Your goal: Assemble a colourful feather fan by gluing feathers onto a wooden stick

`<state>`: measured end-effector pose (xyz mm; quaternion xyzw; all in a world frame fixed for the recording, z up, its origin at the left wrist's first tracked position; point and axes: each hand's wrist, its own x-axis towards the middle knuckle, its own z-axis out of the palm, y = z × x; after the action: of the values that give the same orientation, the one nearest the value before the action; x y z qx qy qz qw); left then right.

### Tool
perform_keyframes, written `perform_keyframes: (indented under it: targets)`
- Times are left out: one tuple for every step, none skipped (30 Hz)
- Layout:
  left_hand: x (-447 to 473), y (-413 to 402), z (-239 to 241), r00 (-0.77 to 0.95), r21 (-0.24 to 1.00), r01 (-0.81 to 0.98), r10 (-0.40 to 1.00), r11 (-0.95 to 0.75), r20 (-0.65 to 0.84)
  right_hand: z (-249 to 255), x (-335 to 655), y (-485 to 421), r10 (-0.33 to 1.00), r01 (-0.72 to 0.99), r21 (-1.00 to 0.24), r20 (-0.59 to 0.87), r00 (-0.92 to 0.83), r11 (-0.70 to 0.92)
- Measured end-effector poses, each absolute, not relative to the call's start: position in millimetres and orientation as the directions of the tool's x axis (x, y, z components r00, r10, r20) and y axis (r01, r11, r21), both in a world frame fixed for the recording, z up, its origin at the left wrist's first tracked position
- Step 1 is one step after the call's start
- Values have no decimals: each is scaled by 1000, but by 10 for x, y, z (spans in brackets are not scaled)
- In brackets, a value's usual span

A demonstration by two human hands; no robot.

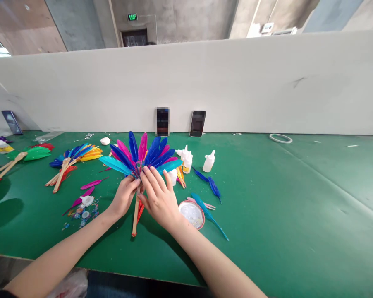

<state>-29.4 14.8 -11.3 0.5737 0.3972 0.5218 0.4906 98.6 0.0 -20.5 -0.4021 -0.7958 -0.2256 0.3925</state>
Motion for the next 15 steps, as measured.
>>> perform_keyframes:
  targets:
    - [-293, 144, -108, 143, 979, -61, 969, -197, 204, -205, 986, 0, 459, 817, 46, 808, -368, 574]
    - [-291, 139, -102, 145, 979, -71, 970, -189, 197, -204, 986, 1, 457, 818, 47, 810, -367, 573]
    - [-288, 136, -96, 145, 980, -82, 971, -180, 190, -204, 987, 1, 454, 819, 49, 812, -366, 572]
    - [-283, 134, -91, 144, 981, -94, 973, -169, 181, -203, 987, 1, 454, 820, 49, 813, -364, 570]
    - [-279, 132, -85, 142, 982, -104, 975, -158, 172, -202, 988, 2, 454, 821, 49, 814, -363, 569]
    - [-274, 132, -81, 138, 983, -113, 977, -148, 163, -203, 988, 2, 455, 822, 49, 813, -362, 567]
    - [-269, 132, -78, 135, 983, -120, 979, -138, 154, -204, 990, 2, 457, 822, 48, 812, -363, 567]
    - [-265, 131, -76, 133, 983, -126, 980, -130, 147, -205, 991, 3, 459, 822, 47, 811, -363, 567]
    - [-262, 131, -74, 132, 984, -131, 981, -124, 141, -207, 992, 4, 461, 822, 45, 810, -363, 568]
    - [-259, 131, -73, 129, 984, -133, 982, -120, 138, -210, 993, 5, 464, 822, 41, 809, -361, 568]
    - [-258, 130, -71, 127, 984, -133, 983, -117, 134, -213, 993, 6, 465, 821, 37, 809, -359, 569]
    - [-257, 129, -69, 125, 985, -129, 983, -116, 132, -216, 994, 7, 466, 821, 33, 810, -356, 570]
    - [-256, 129, -67, 123, 986, -123, 984, -115, 130, -218, 994, 7, 466, 820, 29, 811, -354, 572]
    - [-256, 128, -64, 121, 987, -116, 984, -115, 129, -220, 994, 7, 465, 818, 26, 812, -353, 574]
    - [-255, 127, -61, 118, 987, -110, 985, -114, 127, -221, 994, 6, 465, 816, 25, 811, -354, 577]
